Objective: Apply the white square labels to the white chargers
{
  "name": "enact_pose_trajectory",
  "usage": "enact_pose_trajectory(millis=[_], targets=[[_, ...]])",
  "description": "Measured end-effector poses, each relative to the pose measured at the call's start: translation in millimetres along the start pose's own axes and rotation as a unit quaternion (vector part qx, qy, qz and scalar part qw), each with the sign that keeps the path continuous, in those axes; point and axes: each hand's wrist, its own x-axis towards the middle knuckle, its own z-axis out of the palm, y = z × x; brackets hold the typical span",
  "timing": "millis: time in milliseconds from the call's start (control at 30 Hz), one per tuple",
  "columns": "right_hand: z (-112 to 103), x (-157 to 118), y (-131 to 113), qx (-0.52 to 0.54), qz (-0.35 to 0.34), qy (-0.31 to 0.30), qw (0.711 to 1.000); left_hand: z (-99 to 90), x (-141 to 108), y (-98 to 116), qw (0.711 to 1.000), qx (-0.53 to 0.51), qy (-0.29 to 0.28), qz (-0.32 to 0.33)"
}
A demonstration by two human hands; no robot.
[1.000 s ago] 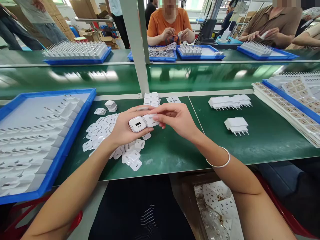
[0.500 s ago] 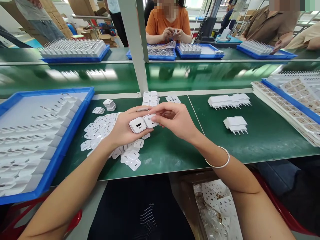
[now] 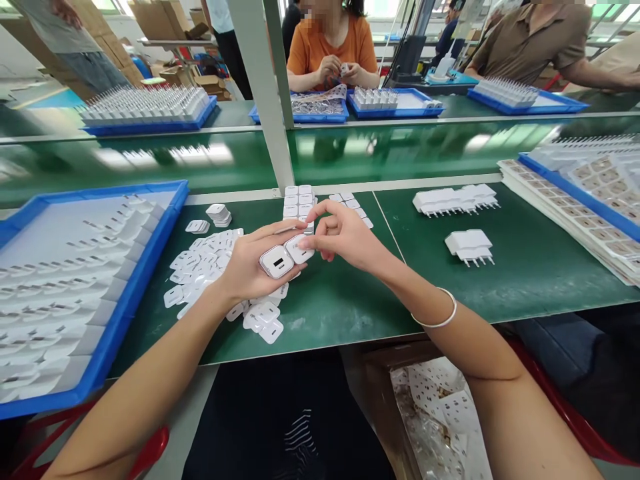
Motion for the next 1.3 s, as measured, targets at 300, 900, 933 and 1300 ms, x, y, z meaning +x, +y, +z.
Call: enact_pose_trajectory(millis=[300,900,933,1300], targets=[[-0.7,9.3,13.8,0.042,-0.012,-0.065,0.997,-16.7,7.8,15.5,0.961,-0.183,-0.066,-0.196],[9.5,13.9,29.0,-0.023,-0.047,-0.001,0.999,-17.2,11.3,26.7,0.868,-0.284,-0.124,-0.389],[9.8,14.0,29.6,-0.020,-0.047,0.002,0.999,-17.2,11.2,26.5,0.869,-0.281,-0.121,-0.389],[11.8,15.4,34.9,-0.023,-0.065,0.033,0.997,-15.8,9.6,25.1,0.883,-0.249,-0.083,-0.388]])
